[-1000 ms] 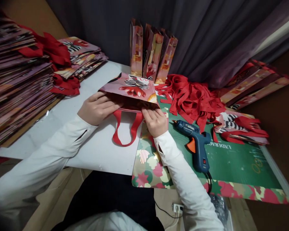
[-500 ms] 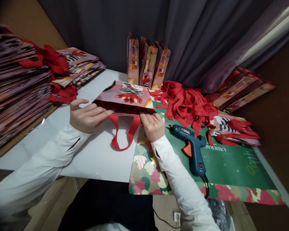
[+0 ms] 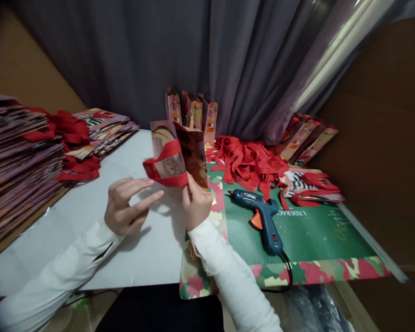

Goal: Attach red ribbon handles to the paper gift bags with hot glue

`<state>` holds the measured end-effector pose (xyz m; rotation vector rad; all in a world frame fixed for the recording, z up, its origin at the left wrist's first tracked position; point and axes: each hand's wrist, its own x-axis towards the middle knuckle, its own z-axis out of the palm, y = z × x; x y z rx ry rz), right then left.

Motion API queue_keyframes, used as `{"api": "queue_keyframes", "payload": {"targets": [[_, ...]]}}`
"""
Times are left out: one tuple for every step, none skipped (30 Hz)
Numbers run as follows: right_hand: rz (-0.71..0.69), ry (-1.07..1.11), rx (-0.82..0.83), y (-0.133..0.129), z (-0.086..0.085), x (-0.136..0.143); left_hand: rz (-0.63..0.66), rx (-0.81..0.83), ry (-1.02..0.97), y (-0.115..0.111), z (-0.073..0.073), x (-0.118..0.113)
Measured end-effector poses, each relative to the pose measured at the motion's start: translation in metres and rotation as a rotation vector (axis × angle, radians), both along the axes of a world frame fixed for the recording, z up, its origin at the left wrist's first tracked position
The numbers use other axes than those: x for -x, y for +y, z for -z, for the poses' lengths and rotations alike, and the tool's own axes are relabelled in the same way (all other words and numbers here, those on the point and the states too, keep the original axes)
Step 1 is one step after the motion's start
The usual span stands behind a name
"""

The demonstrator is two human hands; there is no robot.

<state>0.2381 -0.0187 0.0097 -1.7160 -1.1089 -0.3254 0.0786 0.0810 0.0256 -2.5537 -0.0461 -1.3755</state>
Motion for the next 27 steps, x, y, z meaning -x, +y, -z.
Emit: {"api": "queue_keyframes", "payload": {"targets": [[-0.006,0.117,0.025,-0.001,-0.001,0.009,0.004,0.027,0.051,-0.001,0.002,-0.003],[-0.03,0.224,0.047,-0.001,-0.002,0.019,-0.014,0.061,0.094,0.0,0.004,-0.006],[-0.071,0.317,0.059,-0.001,-0.002,0.027,-0.05,0.1,0.13,0.002,0.007,-0.008],[-0.136,0.396,0.063,-0.001,-0.001,0.035,-0.099,0.139,0.159,0.006,0.01,-0.01],[-0.223,0.461,0.06,0.0,0.002,0.041,-0.154,0.183,0.182,0.012,0.013,-0.011],[-0.324,0.52,0.061,0.001,0.006,0.045,-0.208,0.229,0.199,0.019,0.015,-0.012],[-0.43,0.576,0.08,0.002,0.009,0.046,-0.262,0.276,0.2,0.026,0.018,-0.011],[-0.532,0.626,0.121,0.003,0.011,0.044,-0.309,0.32,0.198,0.035,0.02,-0.01],[-0.619,0.666,0.185,0.004,0.012,0.038,-0.345,0.364,0.187,0.043,0.022,-0.009],[-0.676,0.689,0.267,0.005,0.009,0.029,-0.37,0.409,0.175,0.051,0.023,-0.007],[-0.688,0.68,0.354,0.005,0.003,0.015,-0.39,0.457,0.158,0.059,0.024,-0.006],[-0.658,0.635,0.442,0.005,-0.005,-0.003,-0.405,0.508,0.139,0.067,0.024,-0.005],[-0.569,0.551,0.512,0.005,-0.017,-0.024,-0.417,0.563,0.123,0.075,0.024,-0.005],[-0.396,0.406,0.553,0.004,-0.028,-0.047,-0.43,0.621,0.116,0.082,0.024,-0.005],[-0.163,0.236,0.629,0.003,-0.04,-0.071,-0.444,0.677,0.121,0.089,0.022,-0.006],[0.041,0.092,0.766,0.002,-0.049,-0.094,-0.457,0.726,0.137,0.095,0.02,-0.007],[0.132,0.07,0.823,0.002,-0.056,-0.115,-0.468,0.762,0.161,0.101,0.018,-0.009],[0.181,0.066,0.862,0.002,-0.059,-0.133,-0.476,0.785,0.194,0.107,0.014,-0.011],[0.22,0.069,0.899,0.002,-0.058,-0.148,-0.482,0.793,0.23,0.112,0.009,-0.013],[0.24,0.084,0.917,0.002,-0.056,-0.159,-0.482,0.789,0.269,0.116,0.004,-0.016],[0.254,0.092,0.926,0.004,-0.052,-0.168,-0.478,0.776,0.314,0.12,-0.002,-0.019],[0.259,0.099,0.924,0.006,-0.049,-0.174,-0.474,0.761,0.366,0.123,-0.008,-0.023],[0.251,0.104,0.911,0.009,-0.047,-0.178,-0.471,0.742,0.42,0.126,-0.014,-0.028],[0.228,0.107,0.889,0.012,-0.047,-0.181,-0.466,0.722,0.471,0.128,-0.021,-0.033],[0.192,0.11,0.858,0.017,-0.05,-0.183,-0.462,0.701,0.516,0.13,-0.027,-0.038],[0.152,0.112,0.815,0.022,-0.057,-0.185,-0.457,0.68,0.553,0.132,-0.032,-0.043],[0.109,0.115,0.761,0.027,-0.066,-0.185,-0.455,0.661,0.582,0.133,-0.037,-0.047]]}}
